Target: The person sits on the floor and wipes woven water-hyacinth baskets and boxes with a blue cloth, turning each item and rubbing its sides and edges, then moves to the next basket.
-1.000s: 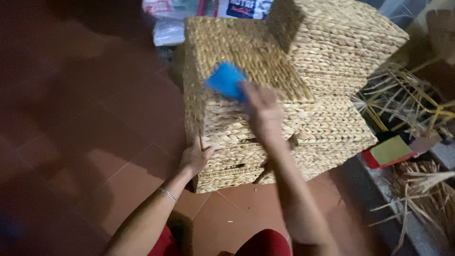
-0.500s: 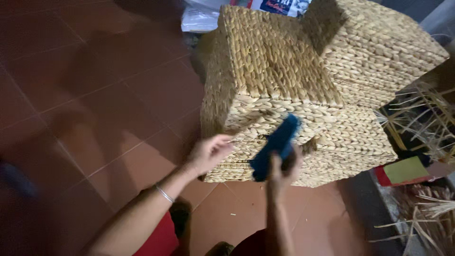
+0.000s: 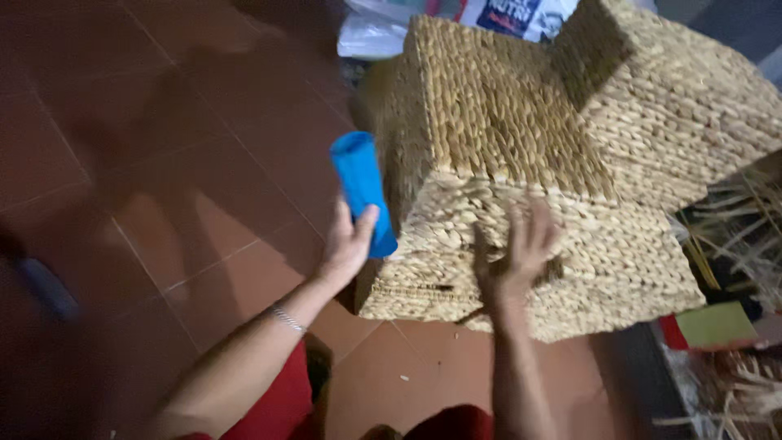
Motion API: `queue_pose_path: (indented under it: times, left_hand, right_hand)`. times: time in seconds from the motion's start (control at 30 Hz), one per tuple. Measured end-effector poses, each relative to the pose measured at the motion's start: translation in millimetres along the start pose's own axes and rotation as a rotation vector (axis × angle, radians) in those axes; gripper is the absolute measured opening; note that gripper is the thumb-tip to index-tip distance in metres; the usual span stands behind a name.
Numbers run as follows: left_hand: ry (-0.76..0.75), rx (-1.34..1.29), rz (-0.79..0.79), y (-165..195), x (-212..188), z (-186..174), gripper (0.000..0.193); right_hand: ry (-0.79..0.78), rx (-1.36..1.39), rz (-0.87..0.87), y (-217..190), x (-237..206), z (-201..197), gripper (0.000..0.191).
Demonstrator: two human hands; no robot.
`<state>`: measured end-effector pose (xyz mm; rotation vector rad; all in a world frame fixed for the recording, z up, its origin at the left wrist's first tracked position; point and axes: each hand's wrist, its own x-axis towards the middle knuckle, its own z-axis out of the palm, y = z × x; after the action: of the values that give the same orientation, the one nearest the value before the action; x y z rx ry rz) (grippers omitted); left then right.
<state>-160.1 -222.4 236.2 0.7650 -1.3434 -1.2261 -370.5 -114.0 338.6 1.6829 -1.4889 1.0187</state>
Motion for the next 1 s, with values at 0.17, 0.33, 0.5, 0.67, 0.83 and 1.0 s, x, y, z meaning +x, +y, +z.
queue_pose_path:
  times: [0.17, 0.33, 0.5, 0.67, 0.83, 1.0]
  left_hand:
    - [-0.013, 0.337, 0.492, -11, 3, 51, 0.079]
    - [0.043, 0.278, 0.39, -64, 49, 55, 0.052]
    - [0.136, 0.322, 0.357, -102, 152, 69, 0.049]
    - [0.188, 0.192, 0.187, -91, 243, 81, 0.05]
    - [0.059, 0.064, 0.013, -76, 176, 64, 0.046]
    - [0.036, 0.169, 0.361, -81, 14, 40, 0.038]
  right_hand:
    - [-0.169, -0.249, -0.024, 35, 24, 2, 0.064]
    - [-0.267, -0.199, 0.041, 30, 20, 5, 0.06]
    - [-0.242, -0.175, 0.021, 34, 18, 7, 0.062]
    - [-0.252, -0.235, 0.039, 33, 15, 9, 0.065]
    - [-0.249, -0.208, 0.059, 30, 13, 7, 0.07]
    - [-0.259, -0.232, 0.057, 33, 11, 4, 0.067]
